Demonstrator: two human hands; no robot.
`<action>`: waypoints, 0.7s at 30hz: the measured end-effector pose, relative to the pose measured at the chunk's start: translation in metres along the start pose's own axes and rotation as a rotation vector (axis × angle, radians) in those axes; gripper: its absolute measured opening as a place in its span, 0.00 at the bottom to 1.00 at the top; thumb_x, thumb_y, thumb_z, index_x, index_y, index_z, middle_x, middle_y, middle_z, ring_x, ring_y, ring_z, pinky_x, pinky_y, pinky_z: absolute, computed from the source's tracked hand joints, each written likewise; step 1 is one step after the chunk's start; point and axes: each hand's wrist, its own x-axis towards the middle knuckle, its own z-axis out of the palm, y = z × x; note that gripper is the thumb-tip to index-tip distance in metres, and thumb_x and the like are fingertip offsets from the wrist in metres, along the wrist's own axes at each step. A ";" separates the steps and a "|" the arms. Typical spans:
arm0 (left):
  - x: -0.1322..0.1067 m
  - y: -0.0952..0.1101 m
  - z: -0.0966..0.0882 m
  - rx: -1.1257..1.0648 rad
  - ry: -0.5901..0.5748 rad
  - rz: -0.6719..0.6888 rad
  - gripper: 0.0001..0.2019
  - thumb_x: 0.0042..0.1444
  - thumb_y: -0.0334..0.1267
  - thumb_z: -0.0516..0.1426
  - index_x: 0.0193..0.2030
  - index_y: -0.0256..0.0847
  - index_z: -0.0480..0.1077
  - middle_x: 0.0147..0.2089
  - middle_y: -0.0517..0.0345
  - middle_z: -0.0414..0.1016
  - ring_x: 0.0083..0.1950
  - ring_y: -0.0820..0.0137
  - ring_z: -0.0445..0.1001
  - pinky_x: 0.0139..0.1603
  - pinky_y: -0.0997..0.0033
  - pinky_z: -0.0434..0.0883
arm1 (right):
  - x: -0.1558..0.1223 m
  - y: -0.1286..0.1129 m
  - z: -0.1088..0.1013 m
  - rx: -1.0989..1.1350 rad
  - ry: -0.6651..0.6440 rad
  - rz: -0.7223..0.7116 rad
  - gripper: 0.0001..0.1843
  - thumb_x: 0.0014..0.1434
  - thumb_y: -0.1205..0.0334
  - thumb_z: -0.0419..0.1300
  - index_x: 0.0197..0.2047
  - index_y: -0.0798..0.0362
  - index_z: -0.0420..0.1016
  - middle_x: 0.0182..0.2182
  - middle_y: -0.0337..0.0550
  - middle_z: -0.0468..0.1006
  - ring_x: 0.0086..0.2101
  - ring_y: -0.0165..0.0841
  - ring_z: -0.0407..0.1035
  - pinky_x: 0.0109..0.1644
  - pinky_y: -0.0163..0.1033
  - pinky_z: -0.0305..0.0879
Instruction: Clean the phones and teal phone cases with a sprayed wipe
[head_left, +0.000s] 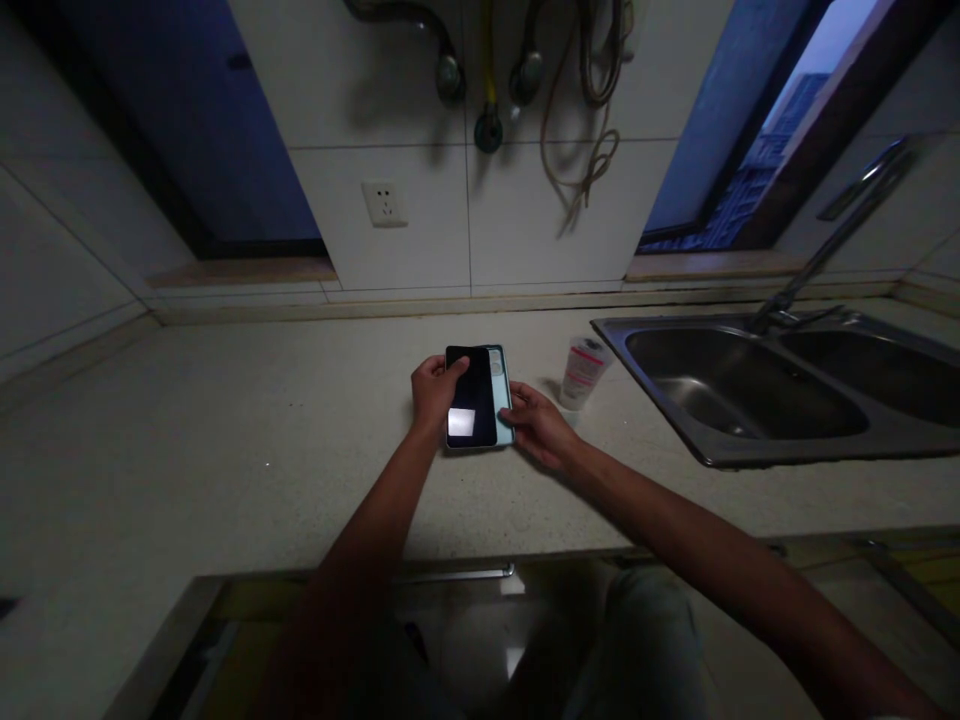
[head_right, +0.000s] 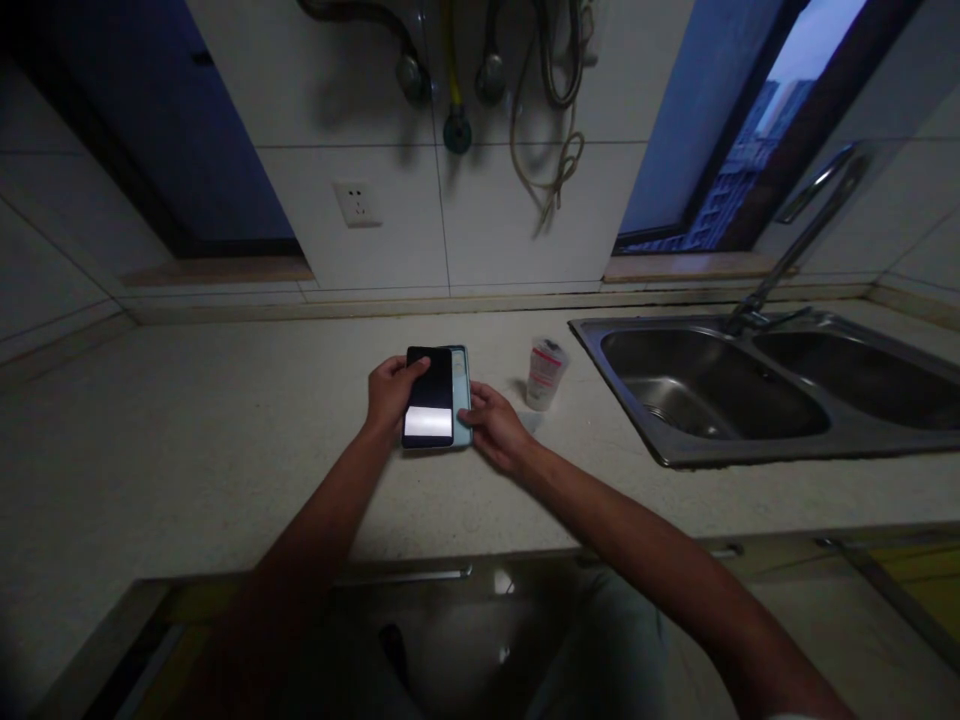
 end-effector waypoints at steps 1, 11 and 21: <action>-0.001 -0.001 0.001 0.003 0.012 0.026 0.12 0.42 0.42 0.69 0.30 0.37 0.76 0.27 0.59 0.75 0.28 0.72 0.69 0.31 0.73 0.65 | 0.000 0.001 0.000 0.008 -0.010 -0.006 0.26 0.45 0.75 0.69 0.49 0.52 0.74 0.48 0.45 0.83 0.41 0.37 0.79 0.42 0.40 0.79; -0.014 -0.010 0.016 -0.041 -0.054 0.070 0.18 0.48 0.38 0.67 0.48 0.38 0.79 0.42 0.51 0.81 0.40 0.64 0.77 0.43 0.65 0.72 | -0.003 0.005 0.005 0.032 -0.099 0.029 0.20 0.53 0.64 0.72 0.48 0.51 0.73 0.43 0.45 0.83 0.47 0.41 0.78 0.52 0.47 0.78; -0.021 -0.004 0.019 -0.053 -0.097 0.001 0.16 0.42 0.42 0.69 0.36 0.38 0.74 0.34 0.55 0.78 0.33 0.69 0.75 0.36 0.69 0.71 | -0.003 0.007 0.000 -0.085 -0.093 0.044 0.32 0.45 0.62 0.78 0.51 0.48 0.71 0.38 0.37 0.84 0.36 0.34 0.79 0.44 0.40 0.76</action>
